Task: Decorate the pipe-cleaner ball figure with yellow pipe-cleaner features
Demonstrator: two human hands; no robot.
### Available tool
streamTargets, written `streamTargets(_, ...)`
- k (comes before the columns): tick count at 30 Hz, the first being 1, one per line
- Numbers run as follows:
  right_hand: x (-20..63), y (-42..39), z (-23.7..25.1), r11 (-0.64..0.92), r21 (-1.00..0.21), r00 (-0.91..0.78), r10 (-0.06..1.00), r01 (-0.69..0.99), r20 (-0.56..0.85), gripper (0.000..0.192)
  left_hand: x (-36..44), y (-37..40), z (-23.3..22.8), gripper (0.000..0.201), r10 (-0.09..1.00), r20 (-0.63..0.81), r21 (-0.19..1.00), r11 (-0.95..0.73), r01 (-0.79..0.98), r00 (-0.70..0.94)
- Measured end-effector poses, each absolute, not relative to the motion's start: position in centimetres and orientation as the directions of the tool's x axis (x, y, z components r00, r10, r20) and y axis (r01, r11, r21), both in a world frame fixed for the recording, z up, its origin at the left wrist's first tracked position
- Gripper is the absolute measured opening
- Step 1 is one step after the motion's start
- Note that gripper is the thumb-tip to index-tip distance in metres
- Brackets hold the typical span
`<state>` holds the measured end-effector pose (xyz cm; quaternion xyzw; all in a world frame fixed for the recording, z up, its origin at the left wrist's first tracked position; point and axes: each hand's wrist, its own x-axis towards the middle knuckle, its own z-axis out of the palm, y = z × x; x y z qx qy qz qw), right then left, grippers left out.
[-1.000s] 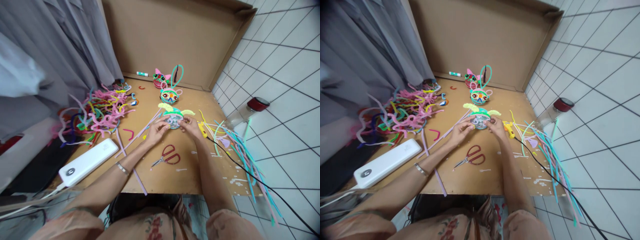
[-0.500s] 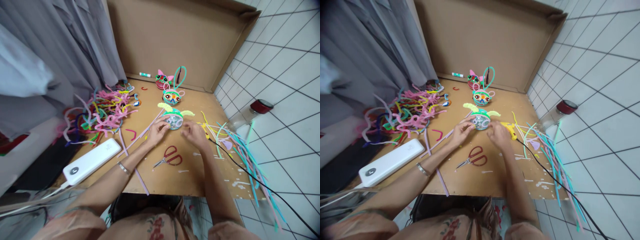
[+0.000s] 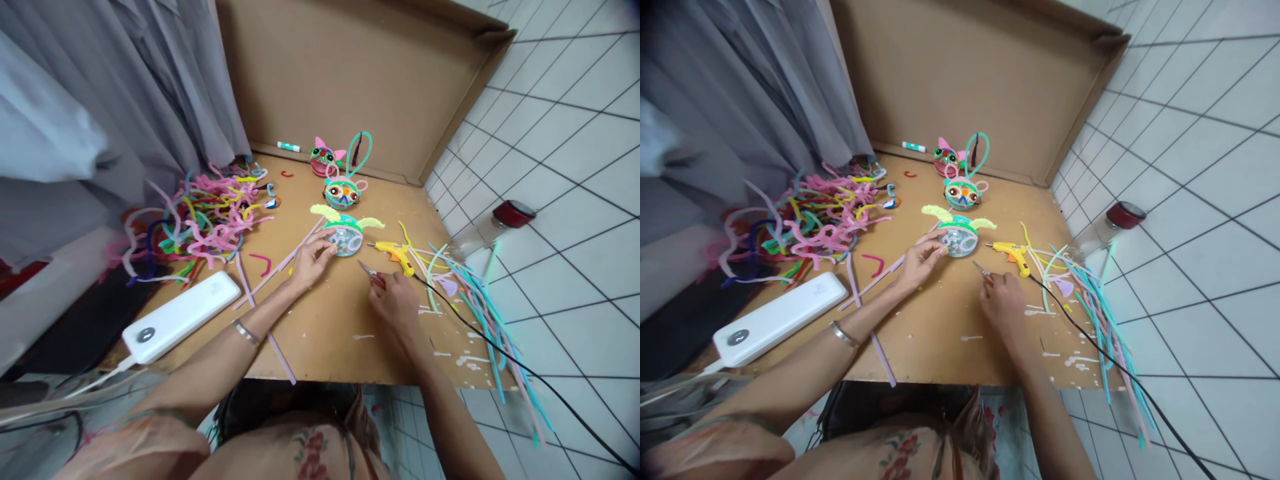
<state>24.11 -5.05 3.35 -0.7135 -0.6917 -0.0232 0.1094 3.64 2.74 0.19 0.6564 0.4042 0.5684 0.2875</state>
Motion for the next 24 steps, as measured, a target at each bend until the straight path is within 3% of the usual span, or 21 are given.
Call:
streamTargets(3,24.0,-2.8,3.1,-0.069,-0.078,0.080,0.987,0.995,0.143,0.033,3.7,2.7,0.2,0.025,0.860,0.509,0.837,-0.505,0.209,0.042)
streamTargets(6,23.1,-0.9,2.9,-0.037,-0.113,0.050,0.993,0.993,0.110,0.032,3.7,2.7,0.2,0.024,0.861,0.507,0.840,-0.503,0.203,0.035)
streamTargets(10,22.4,0.9,2.8,0.053,-0.209,-0.017,0.985,0.976,0.171,0.029,3.7,2.7,0.1,0.021,0.856,0.515,0.838,-0.511,0.189,0.032)
streamTargets(14,22.4,1.5,3.2,0.015,-0.240,0.041,0.973,0.971,0.226,0.033,3.6,2.8,0.0,0.020,0.856,0.516,0.838,-0.512,0.189,0.032)
streamTargets(21,21.6,0.5,3.4,-0.047,-0.097,0.053,0.997,0.994,0.059,0.033,3.5,2.9,-0.1,0.021,0.858,0.513,0.840,-0.508,0.190,0.026)
streamTargets(24,21.7,0.6,2.9,-0.019,-0.098,0.025,0.998,0.995,0.060,0.026,3.6,3.0,-0.1,0.021,0.858,0.513,0.840,-0.509,0.188,0.026)
